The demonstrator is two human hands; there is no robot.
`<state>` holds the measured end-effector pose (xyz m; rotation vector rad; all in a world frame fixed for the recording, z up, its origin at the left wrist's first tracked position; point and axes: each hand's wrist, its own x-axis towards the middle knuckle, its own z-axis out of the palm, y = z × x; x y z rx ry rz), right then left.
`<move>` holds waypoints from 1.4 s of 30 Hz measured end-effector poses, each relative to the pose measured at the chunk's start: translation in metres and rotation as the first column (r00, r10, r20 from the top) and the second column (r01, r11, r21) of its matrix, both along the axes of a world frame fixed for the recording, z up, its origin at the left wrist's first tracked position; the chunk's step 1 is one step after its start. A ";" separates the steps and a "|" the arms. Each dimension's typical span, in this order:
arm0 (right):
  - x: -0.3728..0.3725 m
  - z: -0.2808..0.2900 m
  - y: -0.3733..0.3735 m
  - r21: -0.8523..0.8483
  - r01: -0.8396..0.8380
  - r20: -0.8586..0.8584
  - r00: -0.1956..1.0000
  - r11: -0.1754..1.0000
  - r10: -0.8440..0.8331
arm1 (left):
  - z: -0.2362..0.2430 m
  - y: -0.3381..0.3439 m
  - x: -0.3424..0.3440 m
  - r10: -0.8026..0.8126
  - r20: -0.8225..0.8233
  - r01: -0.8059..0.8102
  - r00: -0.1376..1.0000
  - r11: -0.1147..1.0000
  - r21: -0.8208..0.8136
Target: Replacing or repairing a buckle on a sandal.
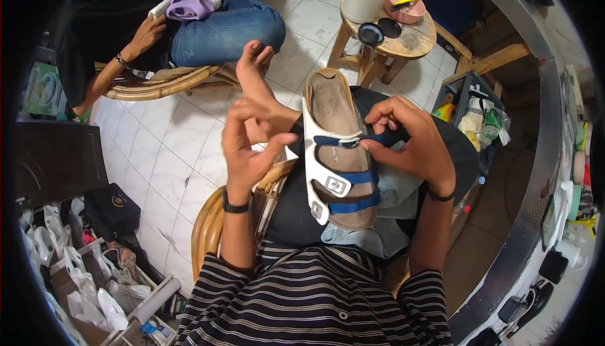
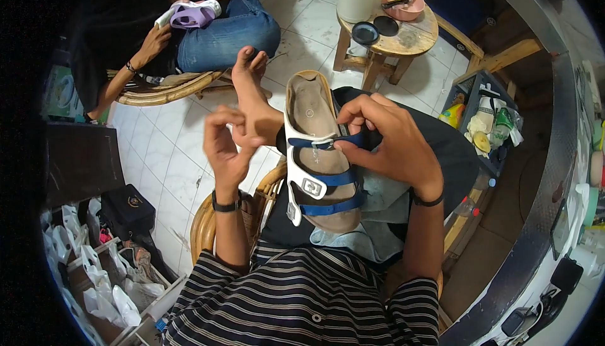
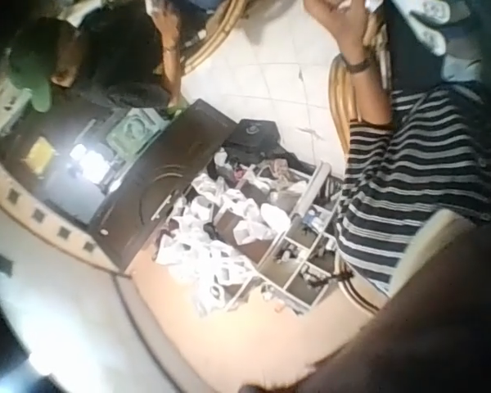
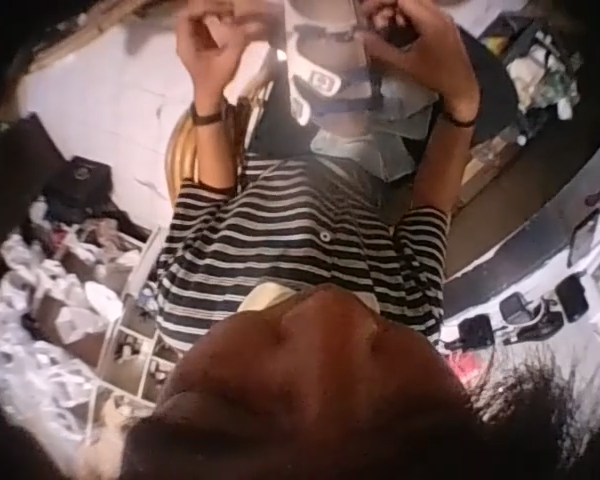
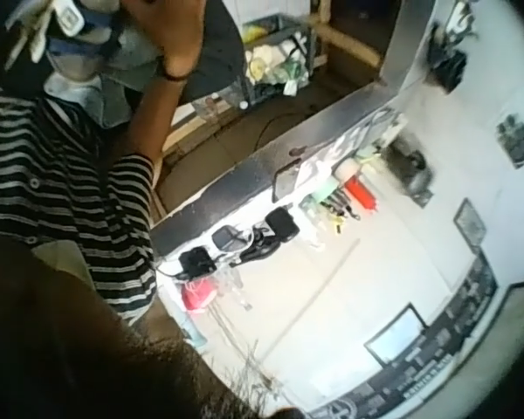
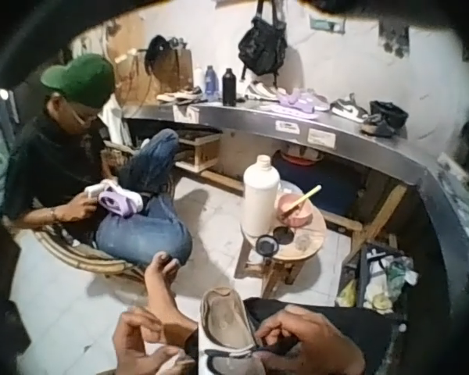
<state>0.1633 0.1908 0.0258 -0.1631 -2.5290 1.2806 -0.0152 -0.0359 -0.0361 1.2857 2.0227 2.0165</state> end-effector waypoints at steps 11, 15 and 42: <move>-0.007 -0.005 -0.032 0.052 -0.030 -0.046 0.998 0.998 0.032 | 0.001 -0.022 0.018 -0.497 0.017 0.464 0.867 0.794 -0.392; -0.004 -0.005 -0.038 0.144 0.066 -0.032 0.998 0.987 -0.062 | -0.020 -0.027 0.016 -0.474 -0.060 0.443 0.878 0.855 -0.270; 0.026 0.010 -0.048 0.082 0.099 -0.007 0.995 0.992 -0.099 | -0.019 0.001 0.020 -0.366 -0.115 0.363 0.923 0.930 -0.050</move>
